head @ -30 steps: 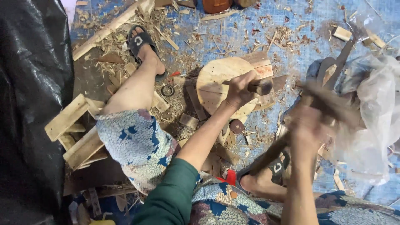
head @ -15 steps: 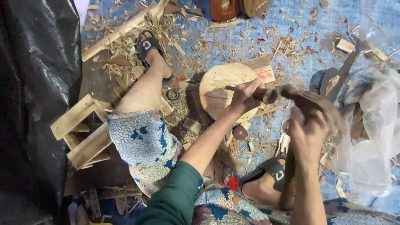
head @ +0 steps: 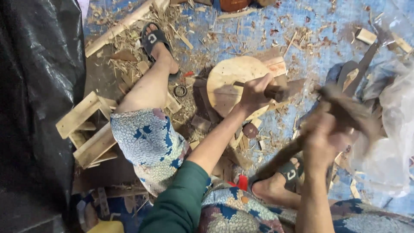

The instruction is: The person is using a hammer and chisel to carve a circular piece of wood, likely for an instrument part, while sitting on a tarp-covered floor.

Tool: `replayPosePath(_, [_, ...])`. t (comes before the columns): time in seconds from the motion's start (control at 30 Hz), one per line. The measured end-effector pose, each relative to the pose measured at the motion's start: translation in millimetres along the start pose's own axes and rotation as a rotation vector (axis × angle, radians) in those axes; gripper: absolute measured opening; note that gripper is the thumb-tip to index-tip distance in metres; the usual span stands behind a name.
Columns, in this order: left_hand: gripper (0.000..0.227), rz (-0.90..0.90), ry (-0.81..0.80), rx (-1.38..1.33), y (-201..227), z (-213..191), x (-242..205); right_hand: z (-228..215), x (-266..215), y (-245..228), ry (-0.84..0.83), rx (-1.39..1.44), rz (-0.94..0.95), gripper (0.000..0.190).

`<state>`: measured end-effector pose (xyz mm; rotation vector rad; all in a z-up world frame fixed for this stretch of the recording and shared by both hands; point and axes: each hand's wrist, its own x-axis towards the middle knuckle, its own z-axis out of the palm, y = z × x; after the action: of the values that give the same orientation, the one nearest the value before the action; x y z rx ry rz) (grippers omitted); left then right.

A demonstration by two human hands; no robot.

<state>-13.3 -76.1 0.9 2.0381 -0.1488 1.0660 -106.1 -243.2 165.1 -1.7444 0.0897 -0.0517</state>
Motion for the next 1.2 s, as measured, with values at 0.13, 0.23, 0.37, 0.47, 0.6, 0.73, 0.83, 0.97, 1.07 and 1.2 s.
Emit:
replayPosePath(0.13, [0.035,0.006,-0.095,-0.049,-37.0,22.3,-22.2,14.7,28.0,42.1,0.004,-0.523,-0.223,0.044])
replayPosePath(0.23, [0.049,0.003,-0.193,-0.147,-34.5,34.2,-54.7,16.7,33.3,63.2,0.086,-0.24,0.044,0.058])
replayPosePath(0.37, [0.055,0.15,-0.225,0.065,-31.5,38.9,-67.3,38.1,66.8,170.0,-0.013,-0.071,0.245,0.057])
replayPosePath(0.47, [0.042,0.206,-0.209,0.117,-34.2,39.6,-74.2,56.4,76.6,220.2,-0.111,-0.025,0.284,0.05])
replayPosePath(0.6, [0.055,0.255,-0.28,0.06,-32.9,31.8,-81.7,74.0,90.1,244.5,-0.146,-0.121,0.285,0.049])
replayPosePath(0.73, [0.053,0.297,-0.353,0.027,-46.7,30.6,-104.4,74.4,89.6,272.9,-0.171,-0.204,0.302,0.049])
replayPosePath(0.83, [0.033,0.379,-0.459,0.098,-49.7,17.5,-107.5,76.6,92.6,289.8,-0.181,-0.272,0.298,0.049])
replayPosePath(0.97, [0.028,0.538,-0.846,0.109,-38.4,-21.6,-94.2,76.3,94.7,319.6,-0.166,-0.443,0.282,0.051])
replayPosePath(1.07, [0.035,0.51,-0.924,0.046,-49.3,-16.5,-89.1,74.0,104.5,358.3,-0.146,-0.51,0.272,0.054])
replayPosePath(1.2, [0.024,-0.146,-0.321,-0.297,-46.7,-25.9,-36.4,81.3,83.6,287.9,-0.096,-0.106,0.397,0.036])
